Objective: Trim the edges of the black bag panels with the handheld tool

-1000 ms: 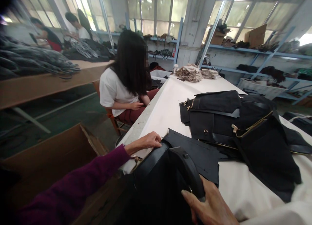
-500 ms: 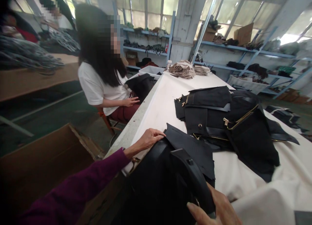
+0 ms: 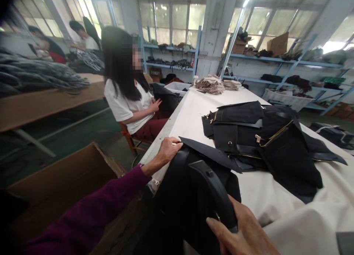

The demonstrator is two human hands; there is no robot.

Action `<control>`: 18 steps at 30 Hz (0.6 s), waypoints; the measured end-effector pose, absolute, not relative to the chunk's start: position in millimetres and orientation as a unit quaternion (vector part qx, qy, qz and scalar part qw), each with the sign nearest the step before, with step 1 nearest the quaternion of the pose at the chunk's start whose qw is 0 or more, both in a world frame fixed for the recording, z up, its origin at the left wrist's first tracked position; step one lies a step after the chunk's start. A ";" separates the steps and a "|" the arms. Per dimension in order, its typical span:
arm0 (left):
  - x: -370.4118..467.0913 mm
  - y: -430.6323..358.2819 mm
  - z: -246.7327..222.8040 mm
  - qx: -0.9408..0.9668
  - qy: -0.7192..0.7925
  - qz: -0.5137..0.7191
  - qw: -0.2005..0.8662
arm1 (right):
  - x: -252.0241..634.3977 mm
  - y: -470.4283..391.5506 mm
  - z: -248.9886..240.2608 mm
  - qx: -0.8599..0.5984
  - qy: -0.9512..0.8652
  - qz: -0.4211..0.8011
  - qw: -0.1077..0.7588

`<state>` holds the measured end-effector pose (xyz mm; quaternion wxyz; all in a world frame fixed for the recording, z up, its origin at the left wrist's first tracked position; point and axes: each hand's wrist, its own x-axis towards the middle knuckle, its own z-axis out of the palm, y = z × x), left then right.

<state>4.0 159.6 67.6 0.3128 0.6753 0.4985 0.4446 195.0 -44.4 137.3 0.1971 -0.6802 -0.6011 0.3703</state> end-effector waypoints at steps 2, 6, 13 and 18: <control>1.4 151.7 70.6 0.666 0.498 0.446 0.331 | 184.0 -42.6 141.0 -0.664 -0.616 0.370 0.208; -1.2 134.3 72.0 0.642 0.483 0.450 0.390 | 174.1 -35.9 136.5 -0.645 -0.627 0.388 0.203; 9.7 99.7 59.5 0.577 0.446 0.446 0.518 | 180.8 -7.0 132.3 -0.617 -0.627 0.385 0.279; 9.3 96.2 52.9 0.535 0.435 0.468 0.552 | 193.2 -22.3 151.6 -0.627 -0.630 0.373 0.268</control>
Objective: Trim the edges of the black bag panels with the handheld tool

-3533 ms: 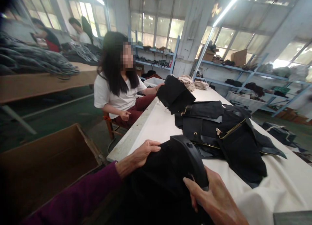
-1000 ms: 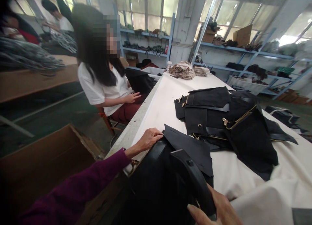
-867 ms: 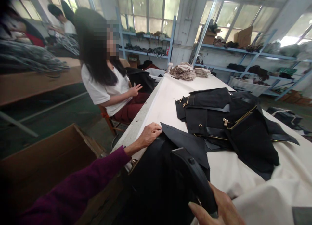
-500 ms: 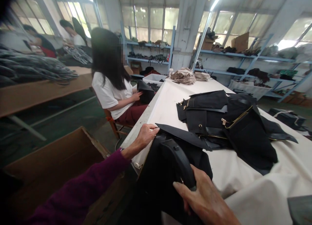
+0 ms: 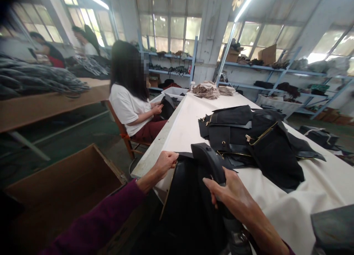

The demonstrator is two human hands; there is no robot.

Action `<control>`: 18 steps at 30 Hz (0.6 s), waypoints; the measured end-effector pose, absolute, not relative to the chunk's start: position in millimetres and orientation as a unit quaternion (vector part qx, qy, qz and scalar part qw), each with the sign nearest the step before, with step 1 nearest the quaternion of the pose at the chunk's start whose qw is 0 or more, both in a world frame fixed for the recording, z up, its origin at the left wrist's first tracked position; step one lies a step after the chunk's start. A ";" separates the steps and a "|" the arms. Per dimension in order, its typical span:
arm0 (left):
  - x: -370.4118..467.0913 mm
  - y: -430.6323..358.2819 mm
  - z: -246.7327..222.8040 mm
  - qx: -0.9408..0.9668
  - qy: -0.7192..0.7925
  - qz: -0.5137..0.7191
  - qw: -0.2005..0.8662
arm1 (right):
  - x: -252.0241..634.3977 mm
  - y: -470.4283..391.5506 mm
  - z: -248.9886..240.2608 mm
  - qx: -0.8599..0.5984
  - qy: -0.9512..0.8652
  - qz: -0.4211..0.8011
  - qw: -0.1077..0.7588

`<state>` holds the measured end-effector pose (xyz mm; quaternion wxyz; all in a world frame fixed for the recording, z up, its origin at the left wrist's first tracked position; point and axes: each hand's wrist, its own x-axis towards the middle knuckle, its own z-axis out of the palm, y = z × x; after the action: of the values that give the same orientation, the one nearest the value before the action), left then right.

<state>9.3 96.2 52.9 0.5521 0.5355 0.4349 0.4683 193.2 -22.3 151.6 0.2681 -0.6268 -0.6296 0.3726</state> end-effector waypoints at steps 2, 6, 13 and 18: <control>8.0 98.3 51.3 0.528 0.435 0.479 0.550 | 195.6 -36.4 152.0 -0.627 -0.636 0.380 0.240; 10.3 98.0 47.5 0.535 0.437 0.489 0.533 | 189.4 -48.1 133.1 -0.623 -0.631 0.410 0.214; 6.1 107.4 33.8 0.584 0.474 0.487 0.444 | 195.1 -25.9 129.3 -0.628 -0.616 0.388 0.275; 8.3 147.0 43.4 0.648 0.468 0.486 0.353 | 224.2 -40.4 156.4 -0.686 -0.611 0.307 0.248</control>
<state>8.3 147.0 43.4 0.3531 0.6480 0.4679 0.4862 224.2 -40.4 156.4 0.2485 -0.6863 -0.6110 0.3065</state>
